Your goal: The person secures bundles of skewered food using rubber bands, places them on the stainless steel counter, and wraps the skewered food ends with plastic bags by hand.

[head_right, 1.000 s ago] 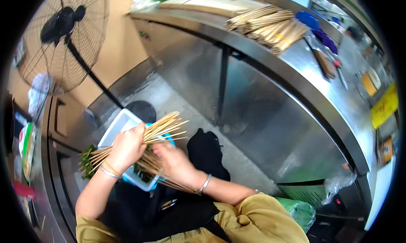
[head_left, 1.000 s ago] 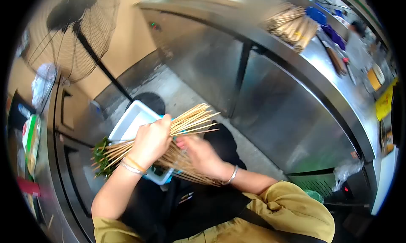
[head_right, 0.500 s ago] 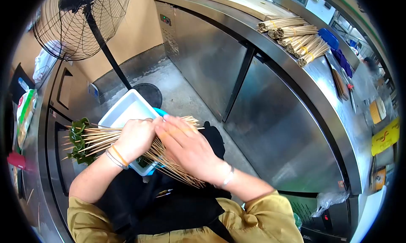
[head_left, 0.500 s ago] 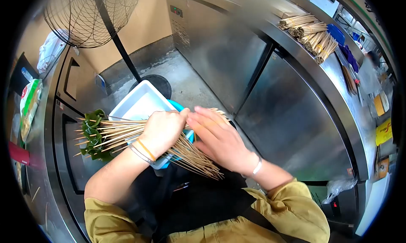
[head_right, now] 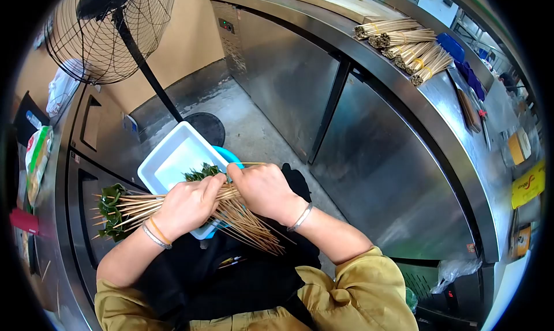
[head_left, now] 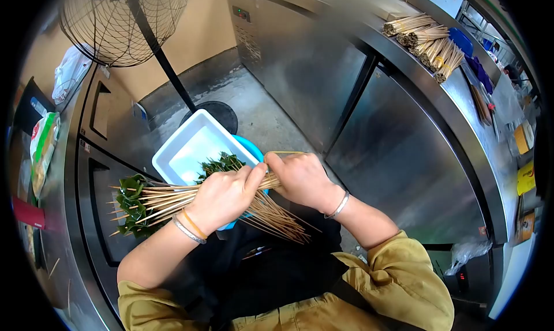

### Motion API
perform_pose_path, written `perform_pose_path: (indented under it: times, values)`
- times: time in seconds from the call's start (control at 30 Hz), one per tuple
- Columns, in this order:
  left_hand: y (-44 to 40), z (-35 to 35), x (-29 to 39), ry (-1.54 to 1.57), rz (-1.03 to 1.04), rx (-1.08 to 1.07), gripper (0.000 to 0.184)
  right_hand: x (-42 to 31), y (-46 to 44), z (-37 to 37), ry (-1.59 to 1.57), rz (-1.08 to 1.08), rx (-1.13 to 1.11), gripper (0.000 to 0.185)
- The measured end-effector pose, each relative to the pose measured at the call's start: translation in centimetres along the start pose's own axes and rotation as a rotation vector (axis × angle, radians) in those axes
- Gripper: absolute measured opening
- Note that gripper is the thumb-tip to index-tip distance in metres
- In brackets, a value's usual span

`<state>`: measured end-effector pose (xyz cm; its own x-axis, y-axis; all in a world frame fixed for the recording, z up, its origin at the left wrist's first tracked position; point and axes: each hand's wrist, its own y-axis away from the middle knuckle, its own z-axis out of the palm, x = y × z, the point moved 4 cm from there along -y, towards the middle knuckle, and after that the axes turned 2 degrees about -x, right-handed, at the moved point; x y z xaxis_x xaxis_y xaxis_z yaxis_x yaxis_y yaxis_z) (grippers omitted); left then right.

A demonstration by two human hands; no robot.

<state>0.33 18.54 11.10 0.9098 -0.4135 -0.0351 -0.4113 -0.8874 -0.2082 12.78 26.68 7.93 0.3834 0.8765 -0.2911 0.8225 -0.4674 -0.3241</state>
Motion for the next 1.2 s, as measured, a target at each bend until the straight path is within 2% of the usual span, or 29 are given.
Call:
perform_pose_path:
  times: [0.13, 0.2, 0.3, 0.43, 0.53, 0.63, 0.67, 0.7, 0.77, 0.8, 0.83, 0.9, 0.93, 0.97, 1.03, 1.1, 1.17, 1.2]
  values:
    - [0.2, -0.3, 0.3, -0.059, 0.132, -0.027, 0.032, 0.1, -0.3, 0.3, -0.066, 0.009, -0.022, 0.03]
    - [0.2, 0.2, 0.3, -0.047, 0.062, -0.145, 0.034, -0.2, -0.4, 0.1, -0.093, 0.006, -0.08, 0.028]
    - [0.2, 1.2, -0.1, -0.061, -0.007, -0.209, 0.03, -0.1, -0.4, 0.5, -0.126, 0.007, -0.075, 0.031]
    - [0.0, 0.6, -0.8, -0.062, 0.013, -0.202, 0.024, 0.3, -0.3, -0.5, -0.124, -0.008, -0.101, 0.036]
    - [0.1, -0.8, -1.6, -0.088, -0.018, -0.19, 0.02, 1.8, 0.1, -2.6, -0.188, 0.086, -0.173, 0.053]
    - [0.2, -1.9, -1.7, -0.097, -0.001, -0.149, 0.02, 2.4, 1.1, -3.7, -0.314, 0.154, -0.228, 0.061]
    - [0.2, -2.2, -1.6, -0.098, -0.004, -0.149, 0.02, 3.2, 1.5, -3.0, -0.503, 0.141, -0.21, 0.067]
    - [0.1, -2.7, -1.4, -0.09, 0.005, -0.118, 0.021, 3.5, 1.8, -2.0, -0.503, 0.14, -0.211, 0.067]
    - [-0.1, -3.2, -1.3, -0.084, 0.018, -0.088, 0.021, 3.5, 2.5, -1.0, -0.972, 0.113, -0.142, 0.066]
    - [-0.2, -3.2, -1.4, -0.045, 0.018, -0.101, 0.022, 3.0, 2.7, -0.7, -1.08, 0.188, -0.223, 0.061]
    - [-0.3, -3.3, -1.4, -0.006, 0.017, -0.115, 0.023, 2.8, 3.1, 0.1, -1.042, 0.216, -0.316, 0.051]
    - [-0.4, -3.8, -1.3, 0.085, -0.033, -0.142, 0.029, 1.5, 3.3, 1.7, -1.338, 0.153, -0.361, 0.036]
    - [-0.5, -3.9, -1.3, 0.179, -0.083, -0.171, 0.035, 0.4, 3.4, 2.3, -1.573, 0.177, -0.245, 0.026]
    - [-0.6, -4.0, -1.3, 0.176, -0.081, -0.171, 0.035, -0.4, 3.2, 2.5, -1.665, 0.202, -0.357, 0.019]
    - [-0.8, -4.4, -1.7, 0.378, -0.177, -0.106, 0.041, -1.4, 3.6, 4.1, -2.085, 0.06, -0.407, 0.024]
    - [-0.8, -4.9, -1.5, 0.414, -0.205, -0.102, 0.042, -1.0, 2.8, 4.5, -2.63, -0.048, -0.194, 0.028]
    - [-0.6, -5.3, -1.2, 0.458, -0.23, -0.103, 0.043, 0.7, 1.8, 3.2, -2.795, 0.003, 0.0, 0.026]
    - [-0.6, -5.4, -0.8, 0.4, -0.18, -0.119, 0.044, 1.5, 1.7, 2.5, -2.832, 0.214, 0.061, 0.025]
